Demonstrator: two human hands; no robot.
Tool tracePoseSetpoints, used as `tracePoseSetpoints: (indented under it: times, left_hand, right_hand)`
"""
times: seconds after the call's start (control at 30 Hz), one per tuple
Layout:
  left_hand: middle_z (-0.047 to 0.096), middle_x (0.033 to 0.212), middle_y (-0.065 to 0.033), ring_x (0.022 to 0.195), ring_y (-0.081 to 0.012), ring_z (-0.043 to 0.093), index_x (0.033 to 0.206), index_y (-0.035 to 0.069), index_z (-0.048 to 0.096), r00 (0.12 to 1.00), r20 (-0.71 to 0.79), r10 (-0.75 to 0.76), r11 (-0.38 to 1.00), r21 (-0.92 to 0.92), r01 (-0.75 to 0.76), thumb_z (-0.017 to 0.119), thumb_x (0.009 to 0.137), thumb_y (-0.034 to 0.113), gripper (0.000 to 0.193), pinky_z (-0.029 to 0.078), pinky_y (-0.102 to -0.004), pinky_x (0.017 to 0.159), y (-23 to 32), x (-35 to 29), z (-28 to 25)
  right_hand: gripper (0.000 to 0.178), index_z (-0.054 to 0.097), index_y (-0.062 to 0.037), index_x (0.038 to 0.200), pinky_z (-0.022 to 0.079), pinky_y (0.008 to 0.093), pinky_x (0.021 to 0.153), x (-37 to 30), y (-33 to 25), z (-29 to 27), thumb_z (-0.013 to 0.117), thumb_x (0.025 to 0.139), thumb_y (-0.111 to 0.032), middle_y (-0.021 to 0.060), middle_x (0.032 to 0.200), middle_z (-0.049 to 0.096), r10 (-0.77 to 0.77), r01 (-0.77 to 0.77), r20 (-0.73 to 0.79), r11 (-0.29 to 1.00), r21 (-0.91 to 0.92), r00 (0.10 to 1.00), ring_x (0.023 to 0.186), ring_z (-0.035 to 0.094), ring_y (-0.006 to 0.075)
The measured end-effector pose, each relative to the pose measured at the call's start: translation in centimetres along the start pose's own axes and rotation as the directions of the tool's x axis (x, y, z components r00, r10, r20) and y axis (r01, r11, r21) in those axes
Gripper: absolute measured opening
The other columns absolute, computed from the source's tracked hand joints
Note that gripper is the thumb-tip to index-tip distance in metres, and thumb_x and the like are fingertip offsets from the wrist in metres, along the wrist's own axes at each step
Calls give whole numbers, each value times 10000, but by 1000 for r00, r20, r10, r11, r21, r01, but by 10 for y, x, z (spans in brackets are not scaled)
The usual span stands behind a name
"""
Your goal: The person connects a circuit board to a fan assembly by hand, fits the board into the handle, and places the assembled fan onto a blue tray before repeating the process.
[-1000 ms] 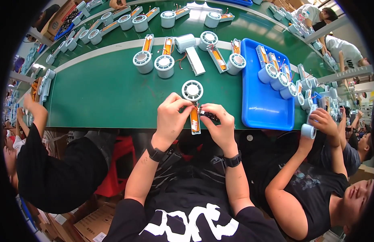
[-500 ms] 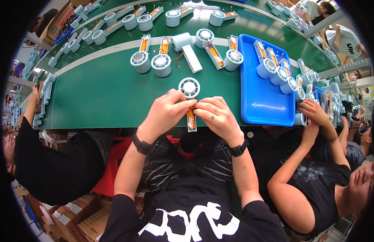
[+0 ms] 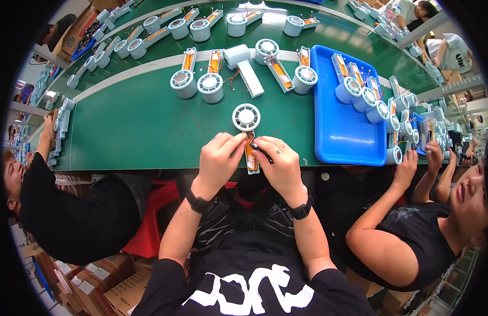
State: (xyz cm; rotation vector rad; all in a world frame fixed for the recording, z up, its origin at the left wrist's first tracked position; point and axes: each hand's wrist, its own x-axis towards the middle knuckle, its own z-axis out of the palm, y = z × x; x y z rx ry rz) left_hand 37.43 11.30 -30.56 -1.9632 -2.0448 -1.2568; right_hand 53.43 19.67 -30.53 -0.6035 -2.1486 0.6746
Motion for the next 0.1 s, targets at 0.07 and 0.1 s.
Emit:
tracePoseSetpoints:
  times: [0.07,0.1]
  left_hand:
    - [650,786,-84,701,-244,643,1073,72,748,999,7,-33,999,17,33,781,798,37,279,523,-350,590,3,-10,0]
    - [649,789,-89,707,-245,645,1102,78,747,999,29,-19,999,45,17,785,799,41,307,524,-347,596,5,-13,0]
  right_hand:
    - [204,685,-23,1006,583,379,786,-5,2,4,763,818,-30,116,1073,720,41,-41,-10,998,44,999,935,709,299]
    - [212,695,-44,1022,587,366,790,-5,2,4,765,822,-30,131,1093,721,47,-46,-16,998,31,999,948,714,300]
